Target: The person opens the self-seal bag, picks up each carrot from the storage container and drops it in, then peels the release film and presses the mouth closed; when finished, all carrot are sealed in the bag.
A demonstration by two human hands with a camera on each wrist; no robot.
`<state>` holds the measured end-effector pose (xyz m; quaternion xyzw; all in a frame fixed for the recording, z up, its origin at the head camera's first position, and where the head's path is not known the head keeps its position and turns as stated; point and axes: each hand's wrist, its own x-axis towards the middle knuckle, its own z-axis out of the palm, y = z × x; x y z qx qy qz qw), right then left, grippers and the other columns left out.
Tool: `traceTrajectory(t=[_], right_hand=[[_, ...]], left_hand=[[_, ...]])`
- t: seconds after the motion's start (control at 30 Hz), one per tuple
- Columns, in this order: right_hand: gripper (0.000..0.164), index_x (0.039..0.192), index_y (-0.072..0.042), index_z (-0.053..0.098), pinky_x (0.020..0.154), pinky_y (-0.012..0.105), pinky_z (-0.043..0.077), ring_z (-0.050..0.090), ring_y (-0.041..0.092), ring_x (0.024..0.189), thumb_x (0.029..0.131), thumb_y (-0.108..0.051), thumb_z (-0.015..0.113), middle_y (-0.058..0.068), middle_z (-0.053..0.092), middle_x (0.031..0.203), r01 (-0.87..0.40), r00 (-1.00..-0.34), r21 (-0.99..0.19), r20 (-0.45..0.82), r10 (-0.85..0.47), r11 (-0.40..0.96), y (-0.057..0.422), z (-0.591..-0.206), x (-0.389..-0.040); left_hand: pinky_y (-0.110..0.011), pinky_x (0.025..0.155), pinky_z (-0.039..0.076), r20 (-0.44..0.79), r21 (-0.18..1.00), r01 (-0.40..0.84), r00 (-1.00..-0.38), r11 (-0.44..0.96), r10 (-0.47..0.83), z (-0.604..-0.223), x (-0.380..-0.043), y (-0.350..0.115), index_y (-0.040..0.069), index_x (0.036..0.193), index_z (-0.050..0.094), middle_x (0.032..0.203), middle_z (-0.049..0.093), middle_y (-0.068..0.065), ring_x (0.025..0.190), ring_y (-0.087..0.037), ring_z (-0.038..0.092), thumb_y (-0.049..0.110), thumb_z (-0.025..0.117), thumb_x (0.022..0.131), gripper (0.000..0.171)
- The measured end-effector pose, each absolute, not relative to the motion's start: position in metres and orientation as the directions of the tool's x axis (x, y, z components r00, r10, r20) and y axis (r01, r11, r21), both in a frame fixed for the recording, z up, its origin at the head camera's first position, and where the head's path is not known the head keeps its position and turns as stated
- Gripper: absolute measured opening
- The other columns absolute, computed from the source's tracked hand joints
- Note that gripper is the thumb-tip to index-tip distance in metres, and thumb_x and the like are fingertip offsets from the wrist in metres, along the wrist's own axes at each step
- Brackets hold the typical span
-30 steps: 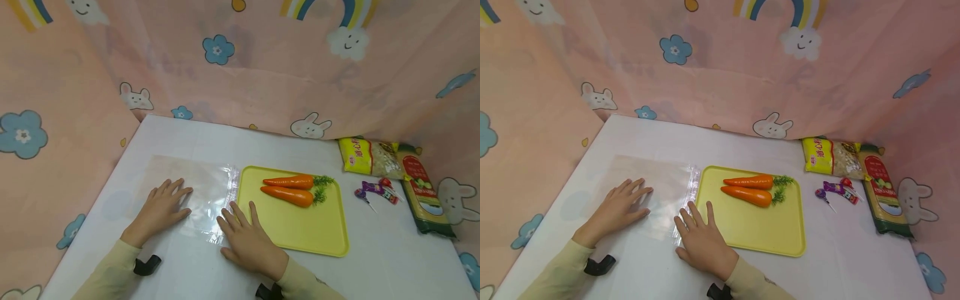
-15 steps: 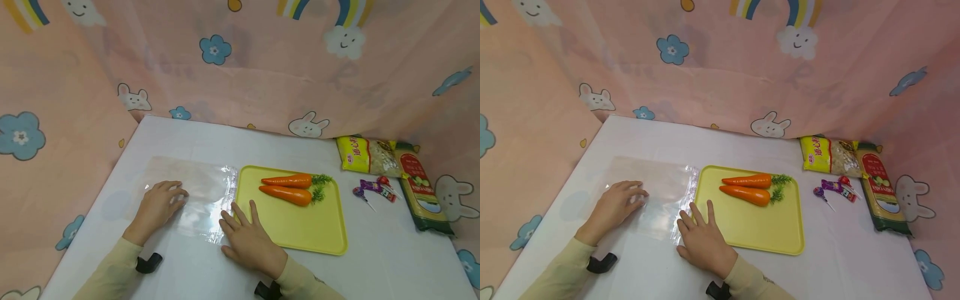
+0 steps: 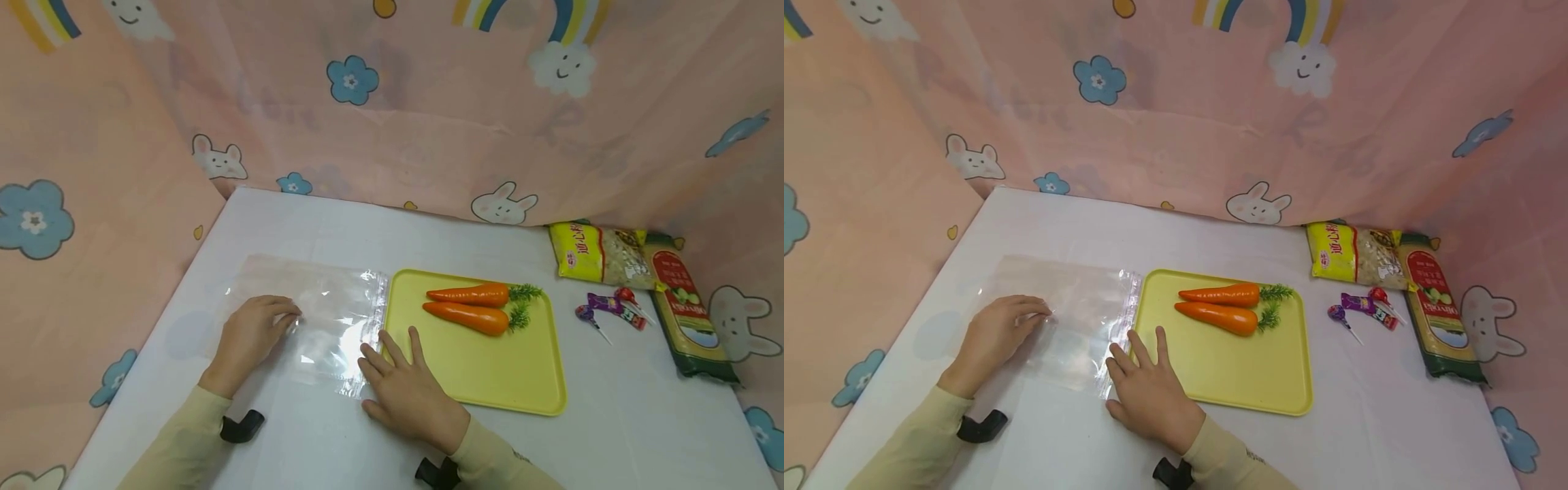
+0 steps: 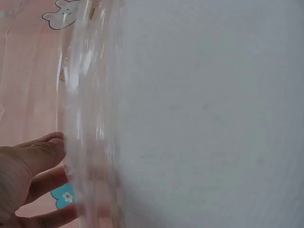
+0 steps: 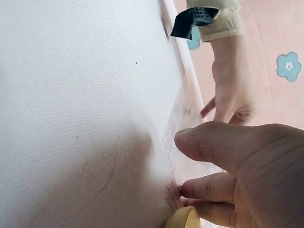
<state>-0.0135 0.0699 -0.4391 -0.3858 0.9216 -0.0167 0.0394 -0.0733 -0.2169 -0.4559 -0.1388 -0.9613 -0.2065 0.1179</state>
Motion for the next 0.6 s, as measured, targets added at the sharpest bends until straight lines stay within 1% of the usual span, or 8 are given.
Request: traceTrajectory(t=[0.1, 0.43, 0.6], right_hand=[[0.059, 0.134, -0.015, 0.049, 0.103, 0.071, 0.004, 0.022, 0.035, 0.139, 0.089, -0.052, 0.055, 0.002, 0.042, 0.144, -0.711, -0.698, -0.062, -0.058, -0.714, 0.700, 0.0697, -0.4395, -0.0138], [0.057, 0.133, -0.014, 0.051, 0.103, 0.070, 0.002, 0.019, 0.034, 0.140, 0.089, -0.051, 0.056, 0.001, 0.044, 0.143, -0.713, -0.696, -0.067, -0.051, -0.716, 0.698, 0.0710, -0.4365, -0.0135], [0.059, 0.138, -0.015, 0.047, 0.104, 0.069, -0.001, 0.015, 0.033, 0.141, 0.091, -0.049, 0.053, 0.000, 0.037, 0.147, -0.704, -0.701, -0.120, -0.046, -0.712, 0.700, 0.0770, -0.4298, -0.0154]], left_hand=[[-0.045, 0.078, 0.051, 0.316, 0.371, 0.313, -0.928, 0.874, 0.198, -0.4521, -0.0737, -0.2184, 0.018, 0.090, 0.074, 0.102, 0.069, -0.001, 0.097, -0.026, 0.063, 0.014, 0.076, 0.078, 0.012], [-0.043, 0.075, 0.053, 0.361, 0.448, 0.313, -0.920, 0.838, 0.151, -0.4446, -0.0738, -0.2237, 0.014, 0.091, 0.073, 0.101, 0.069, -0.004, 0.095, -0.025, 0.065, 0.009, 0.076, 0.078, 0.014], [-0.043, 0.076, 0.053, 0.344, 0.474, 0.303, -0.928, 0.827, 0.143, -0.4457, -0.0730, -0.2251, 0.014, 0.091, 0.072, 0.102, 0.069, -0.005, 0.096, -0.025, 0.065, 0.008, 0.075, 0.079, 0.014]])
